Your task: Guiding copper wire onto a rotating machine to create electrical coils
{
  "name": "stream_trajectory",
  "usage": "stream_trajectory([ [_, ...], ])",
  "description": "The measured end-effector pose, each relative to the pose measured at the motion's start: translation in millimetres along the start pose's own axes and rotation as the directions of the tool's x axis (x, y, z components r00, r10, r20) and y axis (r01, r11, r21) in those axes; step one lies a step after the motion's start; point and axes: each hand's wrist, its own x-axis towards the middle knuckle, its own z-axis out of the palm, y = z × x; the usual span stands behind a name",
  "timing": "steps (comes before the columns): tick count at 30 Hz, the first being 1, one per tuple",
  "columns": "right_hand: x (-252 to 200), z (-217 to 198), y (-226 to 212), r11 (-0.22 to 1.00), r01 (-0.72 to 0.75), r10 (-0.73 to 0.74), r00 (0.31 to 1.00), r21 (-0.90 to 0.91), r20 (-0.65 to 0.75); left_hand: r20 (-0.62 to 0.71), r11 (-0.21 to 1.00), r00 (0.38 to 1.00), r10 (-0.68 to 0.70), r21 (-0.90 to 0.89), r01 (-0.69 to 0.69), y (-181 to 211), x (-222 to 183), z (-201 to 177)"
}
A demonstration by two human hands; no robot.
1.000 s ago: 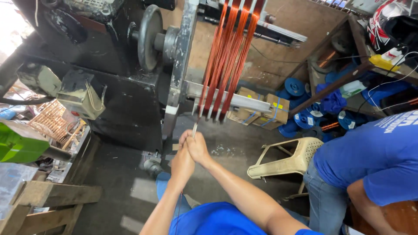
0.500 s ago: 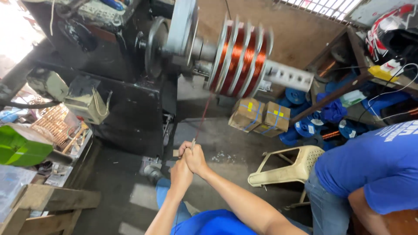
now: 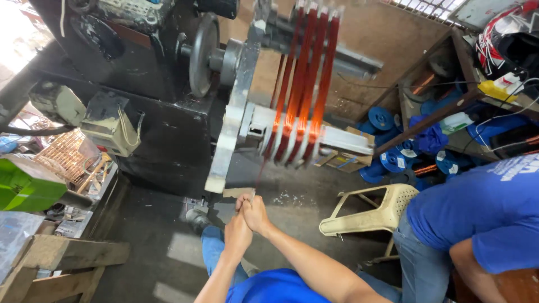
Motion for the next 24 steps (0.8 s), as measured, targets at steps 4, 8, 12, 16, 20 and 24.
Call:
stream_trajectory([
  [4,14,-14,-41,0.982,0.179,-0.178,0.984,0.062,-0.025,-0.142,0.993,0.988,0.053,0.113,-0.037,19,9,-25],
  [8,23,-24,-85,0.96,0.235,-0.229,0.972,0.151,-0.057,-0.167,0.995,0.982,0.087,0.062,-0.078,73,-3,-79],
  [12,22,-36,-99,0.956,0.227,-0.218,0.974,0.184,-0.065,-0.146,0.991,0.986,0.085,-0.089,-0.098,93,-5,-90],
  [16,19,-31,-86,0.961,0.172,-0.165,0.985,0.216,-0.05,-0.13,0.986,0.989,0.067,-0.14,-0.085,78,-3,-75],
  [20,8,-13,-43,0.97,0.117,-0.117,0.993,0.215,-0.01,-0.095,0.996,0.995,0.018,-0.081,-0.025,47,-7,-42],
  [24,3,-2,-5,0.996,0.054,-0.056,0.998,0.072,0.025,-0.038,0.999,0.999,-0.029,-0.026,0.028,15,-4,-12],
])
